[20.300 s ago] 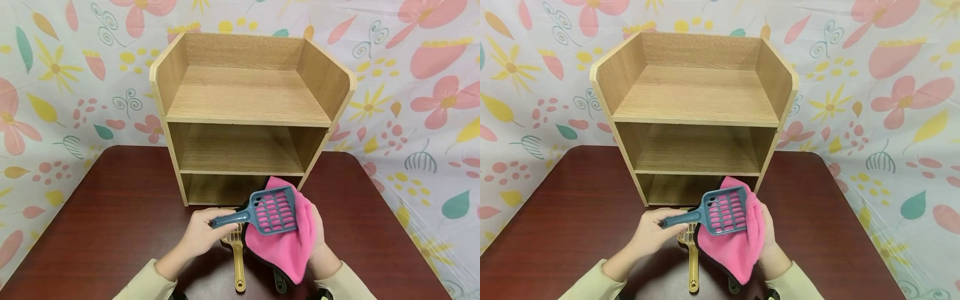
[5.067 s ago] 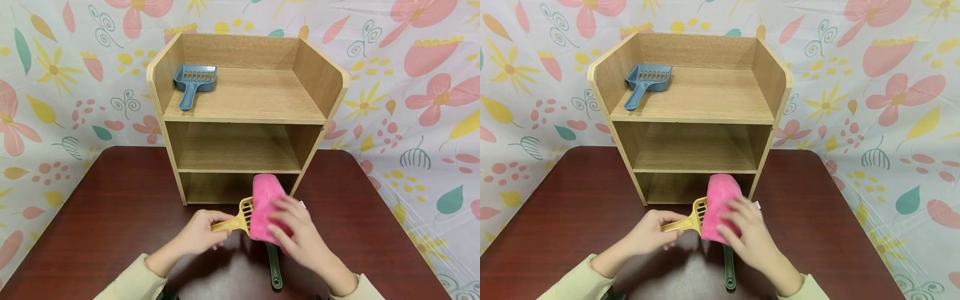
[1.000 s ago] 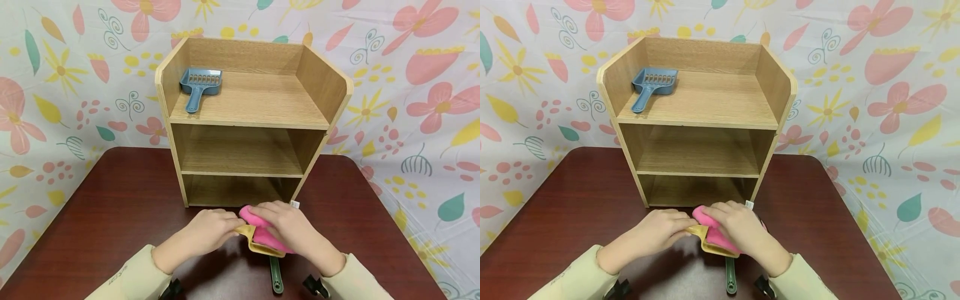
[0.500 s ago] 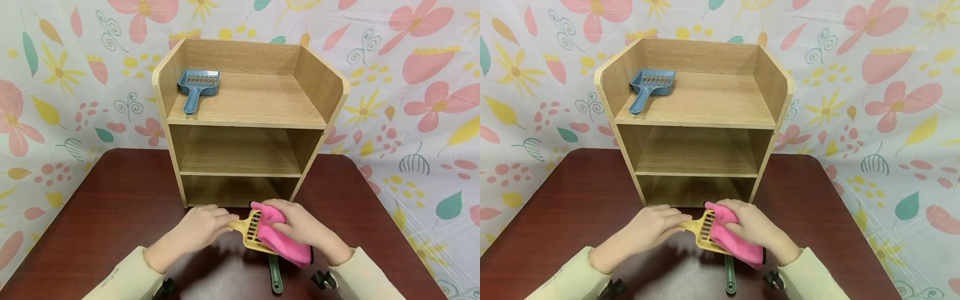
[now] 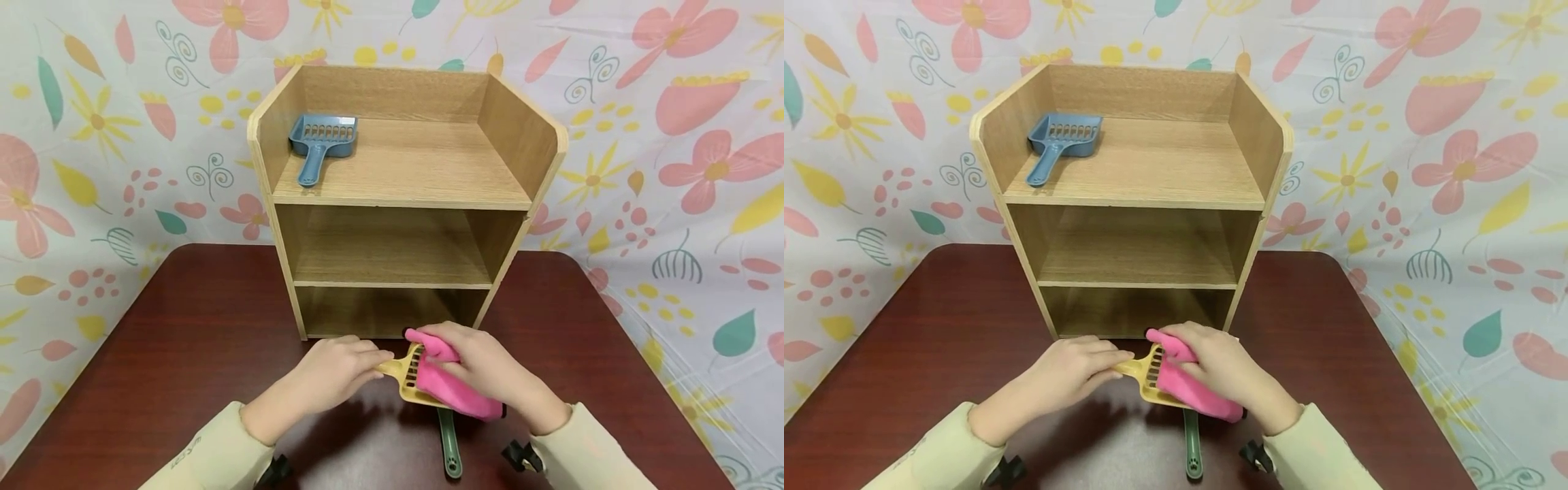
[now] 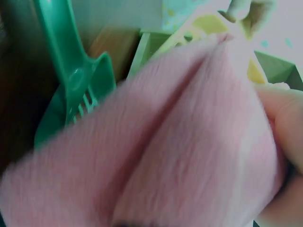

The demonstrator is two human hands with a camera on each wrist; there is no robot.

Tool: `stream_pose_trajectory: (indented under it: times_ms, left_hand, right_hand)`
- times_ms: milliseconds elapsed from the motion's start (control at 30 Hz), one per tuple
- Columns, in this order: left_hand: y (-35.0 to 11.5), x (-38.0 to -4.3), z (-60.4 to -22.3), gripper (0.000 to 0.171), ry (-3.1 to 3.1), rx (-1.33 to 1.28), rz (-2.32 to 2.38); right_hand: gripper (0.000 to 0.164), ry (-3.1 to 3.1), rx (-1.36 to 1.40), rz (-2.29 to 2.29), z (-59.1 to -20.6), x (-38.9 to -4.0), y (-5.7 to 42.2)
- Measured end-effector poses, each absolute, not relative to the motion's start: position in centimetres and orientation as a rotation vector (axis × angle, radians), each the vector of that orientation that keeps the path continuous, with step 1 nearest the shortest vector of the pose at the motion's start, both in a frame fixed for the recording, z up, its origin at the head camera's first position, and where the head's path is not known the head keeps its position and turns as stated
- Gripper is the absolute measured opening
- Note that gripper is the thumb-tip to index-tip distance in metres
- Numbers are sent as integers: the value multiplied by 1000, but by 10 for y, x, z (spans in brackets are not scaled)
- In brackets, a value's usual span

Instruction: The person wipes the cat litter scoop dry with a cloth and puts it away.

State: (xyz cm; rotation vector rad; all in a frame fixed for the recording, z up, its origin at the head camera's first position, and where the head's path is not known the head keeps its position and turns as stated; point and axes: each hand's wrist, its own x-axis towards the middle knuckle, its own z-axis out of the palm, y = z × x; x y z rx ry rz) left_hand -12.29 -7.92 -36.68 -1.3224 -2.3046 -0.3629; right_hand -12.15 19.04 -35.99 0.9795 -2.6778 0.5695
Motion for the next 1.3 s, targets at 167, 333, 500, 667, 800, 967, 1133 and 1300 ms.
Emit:
stream_pose_trajectory:
  times_ms: [167,333,500,667,800,967,1133,1300]
  left_hand:
    - [-74,-121,-367,25,-2338,-1363,-320]
    - [-71,-121,-369,25,-2304,-1378,-307]
    - [-76,-126,-371,27,-2204,-1327,-382]
    - [-80,-132,-375,29,-2128,-1257,-459]
    - [-79,-135,-380,29,-2079,-1189,-533]
    - [-77,-137,-389,26,-2027,-1129,-632]
    - [-73,-136,-398,23,-1990,-1056,-739]
    - [-63,-134,-402,24,-1938,-980,-860]
  right_hand:
    - [42,-2578,1115,436,-364,-118,181]
    - [40,-2599,1100,419,-365,-114,182]
    - [52,-2582,958,597,-368,-117,193]
    - [47,-2496,733,905,-376,-120,199]
    - [38,-2383,526,1354,-379,-123,196]
    - [41,-2143,202,1833,-378,-123,188]
    - [44,-1996,28,2046,-380,-121,181]
    - [43,-1834,-92,2135,-387,-121,169]
